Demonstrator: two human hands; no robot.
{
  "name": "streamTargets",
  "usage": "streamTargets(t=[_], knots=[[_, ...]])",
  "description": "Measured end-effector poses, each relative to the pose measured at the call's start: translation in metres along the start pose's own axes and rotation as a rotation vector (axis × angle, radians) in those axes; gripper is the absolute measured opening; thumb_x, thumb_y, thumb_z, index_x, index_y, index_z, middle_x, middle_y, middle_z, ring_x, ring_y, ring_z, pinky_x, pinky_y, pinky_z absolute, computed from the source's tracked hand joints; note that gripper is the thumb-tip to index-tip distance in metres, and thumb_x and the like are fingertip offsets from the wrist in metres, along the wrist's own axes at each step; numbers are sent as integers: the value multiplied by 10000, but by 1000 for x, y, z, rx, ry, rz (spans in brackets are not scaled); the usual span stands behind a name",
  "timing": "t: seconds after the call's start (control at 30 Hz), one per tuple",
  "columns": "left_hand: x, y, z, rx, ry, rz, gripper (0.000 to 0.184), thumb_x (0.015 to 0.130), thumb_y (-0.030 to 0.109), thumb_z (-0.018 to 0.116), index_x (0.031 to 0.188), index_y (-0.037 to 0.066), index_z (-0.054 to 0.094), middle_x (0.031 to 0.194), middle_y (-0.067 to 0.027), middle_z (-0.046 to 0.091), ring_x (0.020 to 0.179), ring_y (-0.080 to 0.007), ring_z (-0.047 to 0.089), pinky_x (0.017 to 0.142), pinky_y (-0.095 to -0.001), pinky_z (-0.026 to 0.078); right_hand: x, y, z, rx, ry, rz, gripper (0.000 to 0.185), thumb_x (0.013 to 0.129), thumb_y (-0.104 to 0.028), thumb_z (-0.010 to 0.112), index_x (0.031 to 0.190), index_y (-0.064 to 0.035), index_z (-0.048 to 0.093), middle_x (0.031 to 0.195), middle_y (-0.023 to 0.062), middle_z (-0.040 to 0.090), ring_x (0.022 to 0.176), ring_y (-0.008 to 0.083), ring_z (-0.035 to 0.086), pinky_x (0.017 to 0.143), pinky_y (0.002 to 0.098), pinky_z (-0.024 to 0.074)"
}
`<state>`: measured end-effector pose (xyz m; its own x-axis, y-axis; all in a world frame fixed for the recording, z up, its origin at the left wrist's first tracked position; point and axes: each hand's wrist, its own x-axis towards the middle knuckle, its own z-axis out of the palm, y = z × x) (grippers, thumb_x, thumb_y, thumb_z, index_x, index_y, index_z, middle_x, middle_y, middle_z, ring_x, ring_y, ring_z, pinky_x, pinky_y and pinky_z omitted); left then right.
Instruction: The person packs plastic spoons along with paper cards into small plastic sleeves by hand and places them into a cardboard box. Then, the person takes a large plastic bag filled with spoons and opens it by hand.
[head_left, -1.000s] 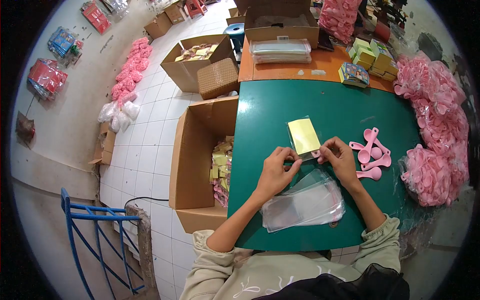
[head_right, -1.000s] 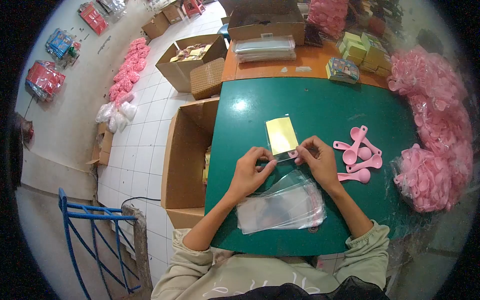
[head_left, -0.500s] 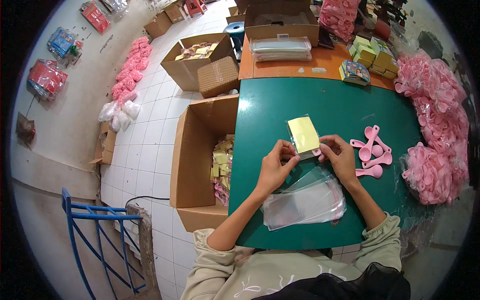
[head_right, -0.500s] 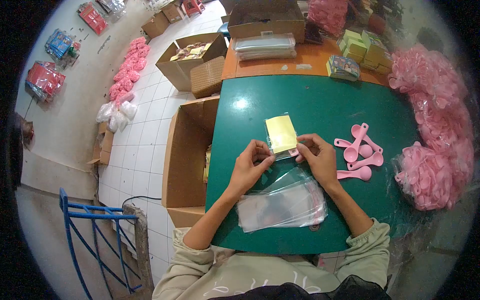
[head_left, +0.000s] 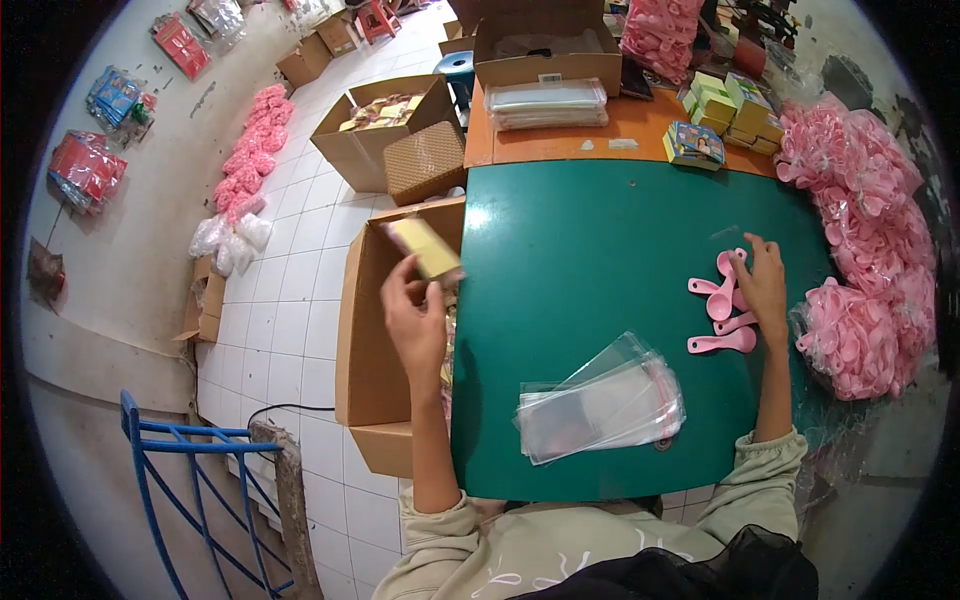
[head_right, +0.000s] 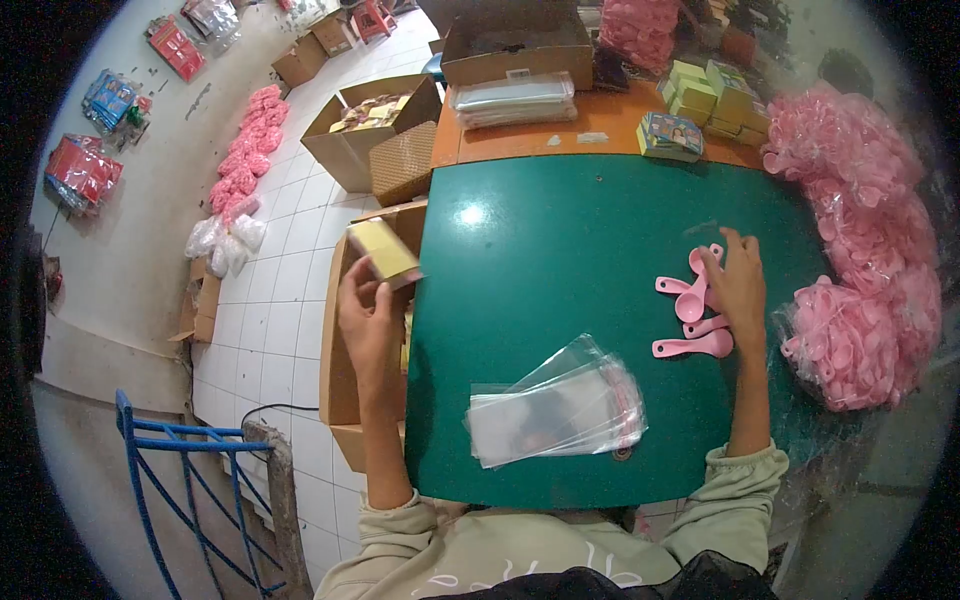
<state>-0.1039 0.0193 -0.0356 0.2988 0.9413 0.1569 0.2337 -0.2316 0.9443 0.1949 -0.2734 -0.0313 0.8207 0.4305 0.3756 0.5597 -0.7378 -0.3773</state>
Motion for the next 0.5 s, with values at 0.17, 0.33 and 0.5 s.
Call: streamTargets(t=[0.17, 0.33, 0.5], knots=[[-13, 6, 4, 486, 5, 370, 265, 829, 174, 612, 1071, 74, 567, 1090, -154, 517, 1071, -341, 502, 866, -419, 430, 6, 23, 9, 286, -191, 72, 377, 794, -185, 648, 1131, -33, 573, 915, 151, 616, 799, 246, 602, 713, 350, 470], [-92, 32, 66, 419, -687, 537, 312, 799, 199, 665, 1040, 28, 562, 962, -145, 525, 838, -291, 565, 715, -387, 463, 2, -8, -2, 350, 33, 62, 276, 833, -108, 599, 1104, -57, 587, 881, 107, 622, 745, 156, 577, 676, 284, 463], [-101, 17, 82, 239, -738, 575, 360, 759, 176, 697, 1061, 29, 568, 862, -124, 536, 758, -267, 569, 687, -367, 462, -11, -37, -9, 395, 177, -14, 207, 886, -115, 552, 1076, -42, 588, 823, 83, 617, 723, 150, 576, 673, 282, 465]])
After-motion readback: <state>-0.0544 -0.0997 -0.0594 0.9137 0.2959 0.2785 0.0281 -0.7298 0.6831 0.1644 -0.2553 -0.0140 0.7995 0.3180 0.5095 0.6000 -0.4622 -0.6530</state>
